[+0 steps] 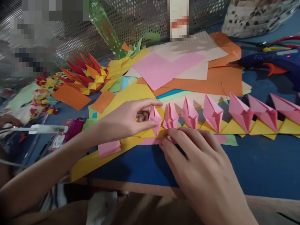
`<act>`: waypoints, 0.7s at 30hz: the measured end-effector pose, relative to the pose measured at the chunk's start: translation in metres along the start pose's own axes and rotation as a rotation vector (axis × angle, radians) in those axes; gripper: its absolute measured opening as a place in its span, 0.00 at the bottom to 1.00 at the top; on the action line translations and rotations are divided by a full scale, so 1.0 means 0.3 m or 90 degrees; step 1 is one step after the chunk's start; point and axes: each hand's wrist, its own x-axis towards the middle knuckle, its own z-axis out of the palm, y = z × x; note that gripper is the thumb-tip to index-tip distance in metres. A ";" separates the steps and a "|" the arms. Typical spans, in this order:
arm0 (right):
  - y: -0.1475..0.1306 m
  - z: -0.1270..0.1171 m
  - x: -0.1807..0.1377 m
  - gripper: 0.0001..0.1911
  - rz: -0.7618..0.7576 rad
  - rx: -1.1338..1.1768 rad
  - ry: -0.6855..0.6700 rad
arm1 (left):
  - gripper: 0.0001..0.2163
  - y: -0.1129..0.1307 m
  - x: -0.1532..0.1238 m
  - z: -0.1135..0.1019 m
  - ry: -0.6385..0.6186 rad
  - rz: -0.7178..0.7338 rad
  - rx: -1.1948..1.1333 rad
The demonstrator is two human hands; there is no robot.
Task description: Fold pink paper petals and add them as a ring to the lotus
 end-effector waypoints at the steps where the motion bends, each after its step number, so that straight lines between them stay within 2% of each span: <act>1: -0.001 0.002 -0.001 0.20 -0.007 -0.008 -0.008 | 0.25 0.001 -0.002 0.001 0.003 0.001 0.010; 7: -0.005 0.008 0.000 0.26 -0.024 -0.037 -0.036 | 0.22 0.004 0.000 0.012 0.028 0.027 0.040; 11: -0.006 0.006 0.003 0.24 -0.026 -0.043 -0.031 | 0.22 -0.008 0.002 0.029 0.042 0.047 0.073; 14: -0.012 0.001 0.008 0.21 -0.028 -0.049 -0.034 | 0.26 -0.018 -0.022 0.040 0.123 0.124 0.148; 17: -0.018 0.000 0.014 0.20 -0.028 -0.051 -0.029 | 0.21 -0.023 -0.082 0.042 0.194 0.210 0.253; 19: -0.019 0.004 0.015 0.20 -0.026 -0.044 -0.020 | 0.15 -0.031 -0.132 0.044 0.170 0.277 0.349; 21: -0.018 0.008 0.012 0.20 -0.020 -0.036 -0.016 | 0.15 -0.044 -0.174 0.054 0.134 0.330 0.466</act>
